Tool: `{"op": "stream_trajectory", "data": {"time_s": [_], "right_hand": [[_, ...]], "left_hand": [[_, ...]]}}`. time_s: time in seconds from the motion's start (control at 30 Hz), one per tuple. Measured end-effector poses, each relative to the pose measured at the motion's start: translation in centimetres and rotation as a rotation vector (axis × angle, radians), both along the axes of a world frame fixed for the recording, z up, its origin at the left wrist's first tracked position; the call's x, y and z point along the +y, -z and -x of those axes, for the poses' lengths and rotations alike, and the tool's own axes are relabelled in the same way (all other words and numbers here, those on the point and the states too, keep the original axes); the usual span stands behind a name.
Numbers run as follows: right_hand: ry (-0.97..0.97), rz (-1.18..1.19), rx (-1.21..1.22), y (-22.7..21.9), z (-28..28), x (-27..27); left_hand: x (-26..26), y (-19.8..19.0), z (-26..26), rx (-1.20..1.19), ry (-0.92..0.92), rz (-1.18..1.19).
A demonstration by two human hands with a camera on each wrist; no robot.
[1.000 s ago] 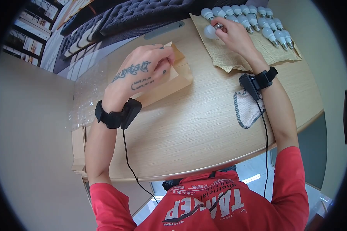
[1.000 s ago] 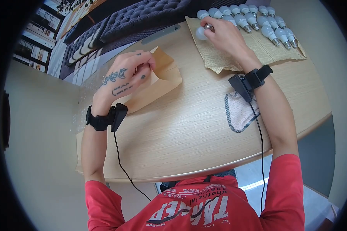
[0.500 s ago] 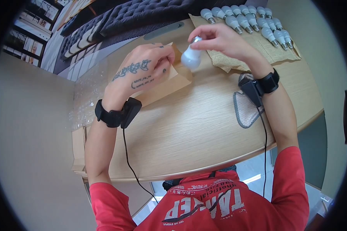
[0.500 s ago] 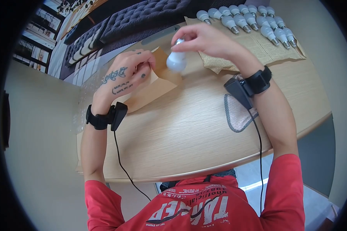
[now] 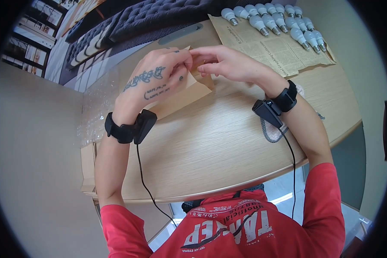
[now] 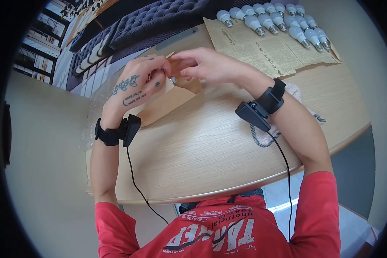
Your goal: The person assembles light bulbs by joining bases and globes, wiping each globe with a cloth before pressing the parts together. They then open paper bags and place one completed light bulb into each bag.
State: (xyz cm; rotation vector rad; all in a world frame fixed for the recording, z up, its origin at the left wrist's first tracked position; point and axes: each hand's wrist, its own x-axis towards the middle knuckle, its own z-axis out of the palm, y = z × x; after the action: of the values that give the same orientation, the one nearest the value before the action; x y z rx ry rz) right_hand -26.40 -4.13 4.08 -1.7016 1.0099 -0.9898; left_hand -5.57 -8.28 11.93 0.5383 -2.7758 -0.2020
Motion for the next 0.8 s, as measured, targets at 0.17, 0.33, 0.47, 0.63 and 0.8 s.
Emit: {"op": "stream_trajectory", "data": {"time_s": [0.17, 0.33, 0.47, 0.63, 0.8], "right_hand": [[0.065, 0.06, 0.105, -1.8, 2.0, -0.1], [0.608, 0.388, 0.62, -0.7, 7.7, -2.2], [1.009, 0.454, 1.018, 3.7, 12.8, -3.3], [0.965, 0.073, 1.051, 5.6, 14.0, -2.9], [0.928, -0.035, 1.075, 6.1, 14.1, -2.9]], "left_hand": [[-0.1, 0.2, 0.1, 0.011, 0.022, 0.0], [0.2, 0.1, -0.1, -0.008, -0.007, -0.008], [0.0, 0.2, -0.3, 0.002, 0.016, 0.002], [0.0, 0.4, -0.2, 0.009, 0.026, -0.01], [0.0, 0.5, 0.0, -0.008, 0.026, -0.019]]}}
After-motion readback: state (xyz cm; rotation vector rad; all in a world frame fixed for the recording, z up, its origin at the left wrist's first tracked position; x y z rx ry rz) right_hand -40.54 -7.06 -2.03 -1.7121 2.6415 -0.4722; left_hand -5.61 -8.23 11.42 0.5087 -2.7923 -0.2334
